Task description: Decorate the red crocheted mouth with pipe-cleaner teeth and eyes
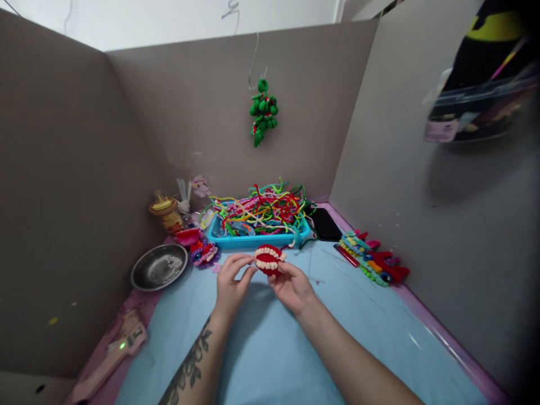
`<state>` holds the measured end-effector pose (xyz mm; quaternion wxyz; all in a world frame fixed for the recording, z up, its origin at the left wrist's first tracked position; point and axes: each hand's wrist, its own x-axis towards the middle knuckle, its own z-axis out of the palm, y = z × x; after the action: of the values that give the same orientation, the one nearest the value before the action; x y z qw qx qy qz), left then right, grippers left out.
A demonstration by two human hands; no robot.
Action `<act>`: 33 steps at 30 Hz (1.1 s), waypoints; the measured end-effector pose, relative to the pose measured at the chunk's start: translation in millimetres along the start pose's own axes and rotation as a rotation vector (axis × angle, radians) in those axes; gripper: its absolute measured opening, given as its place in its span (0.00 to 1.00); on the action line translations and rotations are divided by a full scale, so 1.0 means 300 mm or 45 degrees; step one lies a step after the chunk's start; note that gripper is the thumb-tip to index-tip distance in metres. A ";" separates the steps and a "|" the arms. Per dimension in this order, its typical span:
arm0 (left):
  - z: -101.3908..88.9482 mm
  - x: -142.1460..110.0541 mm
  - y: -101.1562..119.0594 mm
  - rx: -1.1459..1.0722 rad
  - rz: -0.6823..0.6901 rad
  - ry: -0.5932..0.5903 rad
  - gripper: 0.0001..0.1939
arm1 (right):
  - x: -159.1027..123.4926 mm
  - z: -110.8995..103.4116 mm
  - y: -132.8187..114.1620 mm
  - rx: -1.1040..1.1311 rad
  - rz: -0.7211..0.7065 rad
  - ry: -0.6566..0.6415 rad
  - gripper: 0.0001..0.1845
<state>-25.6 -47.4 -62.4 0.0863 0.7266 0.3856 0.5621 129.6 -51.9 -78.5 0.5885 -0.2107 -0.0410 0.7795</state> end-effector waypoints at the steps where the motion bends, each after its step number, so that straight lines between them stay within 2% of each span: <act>1: 0.000 -0.001 0.001 0.003 0.022 -0.008 0.07 | -0.001 0.001 0.001 -0.007 0.010 -0.016 0.10; 7: 0.004 -0.007 0.002 0.021 0.076 -0.032 0.05 | -0.017 0.012 0.009 -0.096 0.024 -0.158 0.12; 12: 0.004 -0.001 -0.002 0.025 0.086 -0.067 0.04 | -0.017 0.012 0.007 -0.136 0.022 -0.170 0.13; 19: -0.016 0.003 0.003 -0.026 -0.081 0.021 0.12 | -0.006 -0.019 -0.019 -0.050 -0.007 -0.127 0.13; 23: -0.021 0.003 0.012 -0.056 -0.024 0.021 0.07 | -0.012 -0.030 -0.028 -0.070 0.011 -0.179 0.15; 28: -0.021 0.002 0.034 -0.078 0.054 0.027 0.07 | -0.021 -0.021 -0.029 -0.062 0.059 -0.215 0.19; 33: -0.020 0.002 0.043 -0.104 0.088 0.045 0.08 | -0.026 -0.007 -0.023 -0.057 0.060 -0.199 0.18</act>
<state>-25.0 -57.8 -52.7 0.0896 0.7255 0.3382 0.5927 138.2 -57.5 -76.1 0.5602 -0.1633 -0.0993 0.8060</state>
